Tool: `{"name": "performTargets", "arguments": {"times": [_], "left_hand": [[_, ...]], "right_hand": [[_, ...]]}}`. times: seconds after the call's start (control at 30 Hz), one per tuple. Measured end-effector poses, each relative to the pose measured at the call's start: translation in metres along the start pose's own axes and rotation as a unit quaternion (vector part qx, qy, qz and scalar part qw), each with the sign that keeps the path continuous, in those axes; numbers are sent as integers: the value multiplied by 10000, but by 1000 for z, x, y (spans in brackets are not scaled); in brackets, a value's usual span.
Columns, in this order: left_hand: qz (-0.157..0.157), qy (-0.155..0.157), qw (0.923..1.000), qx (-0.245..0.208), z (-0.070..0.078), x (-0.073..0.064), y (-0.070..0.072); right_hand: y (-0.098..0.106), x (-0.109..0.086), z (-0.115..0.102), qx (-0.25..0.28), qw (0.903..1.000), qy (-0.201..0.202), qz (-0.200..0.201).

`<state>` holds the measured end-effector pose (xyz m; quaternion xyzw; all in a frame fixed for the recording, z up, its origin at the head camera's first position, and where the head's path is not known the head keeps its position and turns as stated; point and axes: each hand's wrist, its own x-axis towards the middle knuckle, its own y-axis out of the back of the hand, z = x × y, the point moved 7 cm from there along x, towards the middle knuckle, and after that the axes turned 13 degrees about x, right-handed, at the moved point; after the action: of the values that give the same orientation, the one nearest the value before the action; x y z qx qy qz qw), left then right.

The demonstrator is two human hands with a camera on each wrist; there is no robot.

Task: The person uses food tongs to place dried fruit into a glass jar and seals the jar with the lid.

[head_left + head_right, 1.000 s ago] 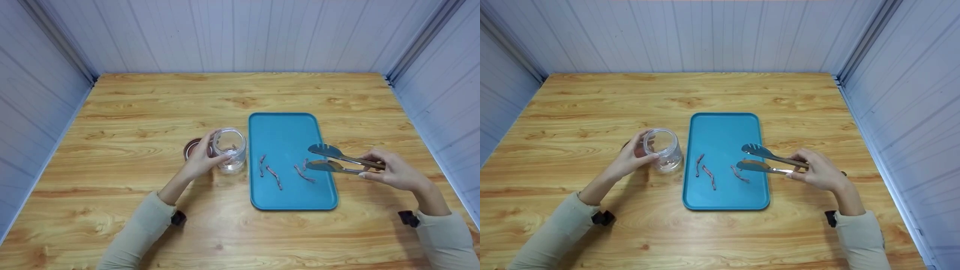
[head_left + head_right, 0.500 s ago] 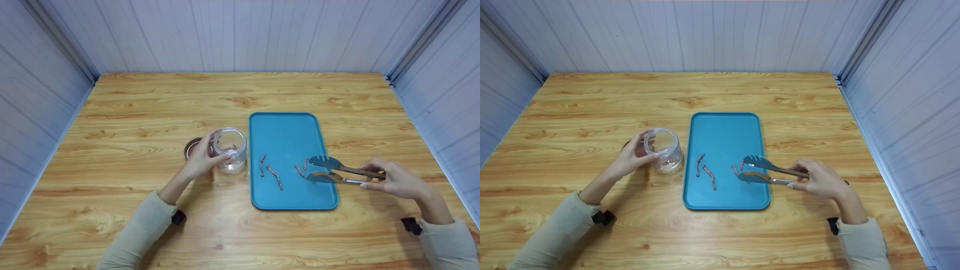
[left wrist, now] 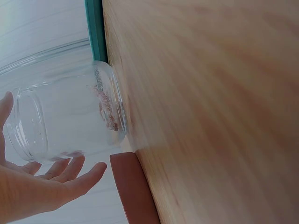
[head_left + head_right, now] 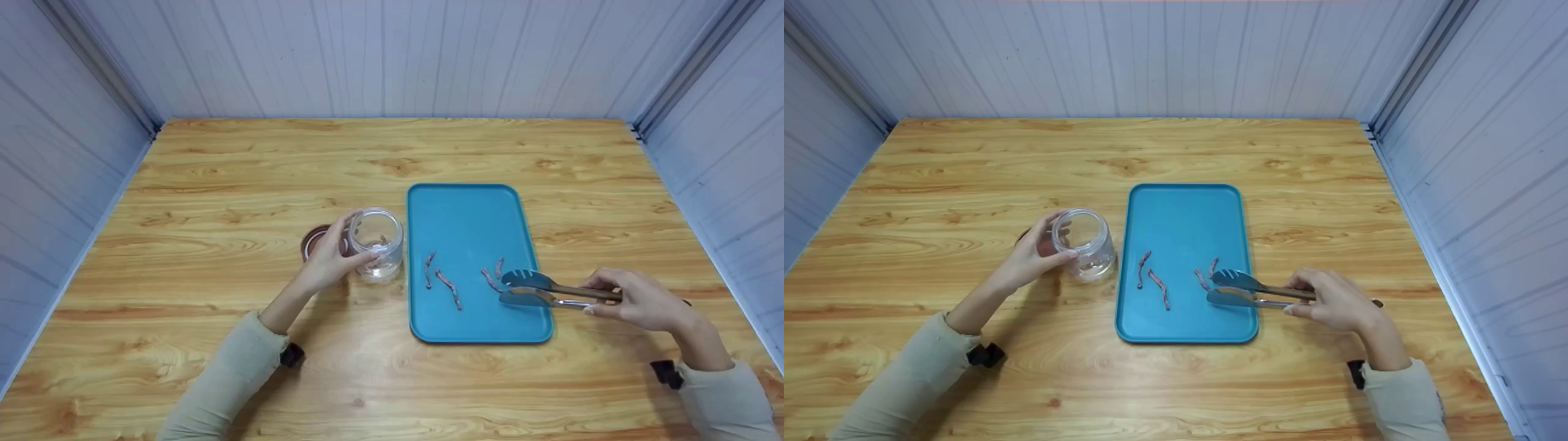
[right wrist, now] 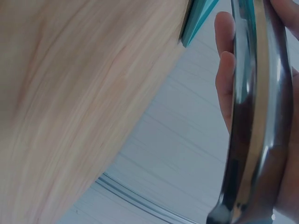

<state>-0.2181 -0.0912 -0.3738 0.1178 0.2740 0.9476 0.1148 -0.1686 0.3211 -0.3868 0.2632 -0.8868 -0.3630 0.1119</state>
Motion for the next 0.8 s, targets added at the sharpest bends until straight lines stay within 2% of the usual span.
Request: {"name": "performTargets", "arguments": {"times": [0.13,0.47,0.57,0.8], "left_hand": [[9,-9,10000,-32,-17,4,-5],[16,-18,10000,79,-23,5,-6],[5,10,10000,6,-20,5,-5],[-43,38,9999,96,9,-3,3]], "right_hand": [[-1,1,2,-45,10000,7,1],[-5,2,5,220,9995,195,-134],[-6,2,5,236,9992,284,-142],[-7,4,-1,236,9987,446,-113]]}}
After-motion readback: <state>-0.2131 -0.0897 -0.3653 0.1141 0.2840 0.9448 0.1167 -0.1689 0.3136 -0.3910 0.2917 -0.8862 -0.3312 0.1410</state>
